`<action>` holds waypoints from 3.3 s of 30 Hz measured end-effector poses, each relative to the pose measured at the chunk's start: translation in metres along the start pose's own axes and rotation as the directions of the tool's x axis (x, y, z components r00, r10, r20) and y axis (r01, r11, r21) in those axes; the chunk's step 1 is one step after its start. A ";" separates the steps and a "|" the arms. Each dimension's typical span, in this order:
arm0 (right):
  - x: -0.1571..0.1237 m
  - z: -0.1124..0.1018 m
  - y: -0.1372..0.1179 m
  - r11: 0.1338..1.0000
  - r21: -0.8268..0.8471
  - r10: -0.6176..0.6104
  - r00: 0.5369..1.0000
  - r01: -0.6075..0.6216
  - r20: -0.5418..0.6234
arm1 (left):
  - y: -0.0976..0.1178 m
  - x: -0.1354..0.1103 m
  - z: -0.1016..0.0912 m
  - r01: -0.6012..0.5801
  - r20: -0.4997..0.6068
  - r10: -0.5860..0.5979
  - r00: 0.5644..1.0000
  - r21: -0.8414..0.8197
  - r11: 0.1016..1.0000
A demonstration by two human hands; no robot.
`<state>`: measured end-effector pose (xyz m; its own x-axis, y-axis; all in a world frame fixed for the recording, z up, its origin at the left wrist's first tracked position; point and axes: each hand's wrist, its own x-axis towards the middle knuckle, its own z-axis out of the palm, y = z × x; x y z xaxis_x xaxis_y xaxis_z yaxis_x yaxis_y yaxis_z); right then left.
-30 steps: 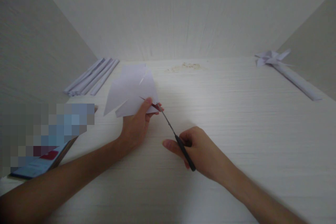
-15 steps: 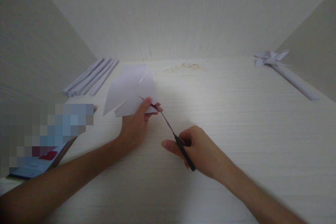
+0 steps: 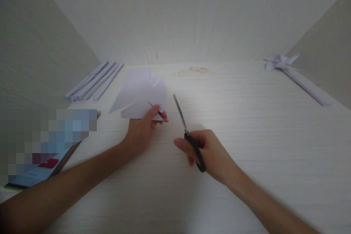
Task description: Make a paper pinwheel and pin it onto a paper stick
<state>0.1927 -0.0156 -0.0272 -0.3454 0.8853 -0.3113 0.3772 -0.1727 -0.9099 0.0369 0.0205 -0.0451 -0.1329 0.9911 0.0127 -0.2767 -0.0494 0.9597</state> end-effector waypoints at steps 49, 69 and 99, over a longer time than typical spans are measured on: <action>0.009 0.014 0.001 0.911 0.346 -0.042 0.884 0.226 -0.466 | 0.010 -0.015 0.007 0.096 0.217 -0.192 0.957 0.390 0.916; 0.012 0.012 0.004 0.884 0.391 -0.122 0.935 0.254 -0.332 | 0.014 -0.014 0.007 0.177 -0.029 -0.181 0.983 0.404 0.897; 0.014 0.014 0.002 0.874 0.405 -0.092 0.911 0.267 -0.402 | 0.012 -0.021 0.006 0.088 -0.002 -0.104 0.995 0.550 0.831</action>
<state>0.1762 -0.0093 -0.0376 -0.0041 0.9959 -0.0899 -0.1106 -0.0898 -0.9898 0.0423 -0.0003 -0.0317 -0.1053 0.9905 -0.0882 0.2817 0.1147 0.9526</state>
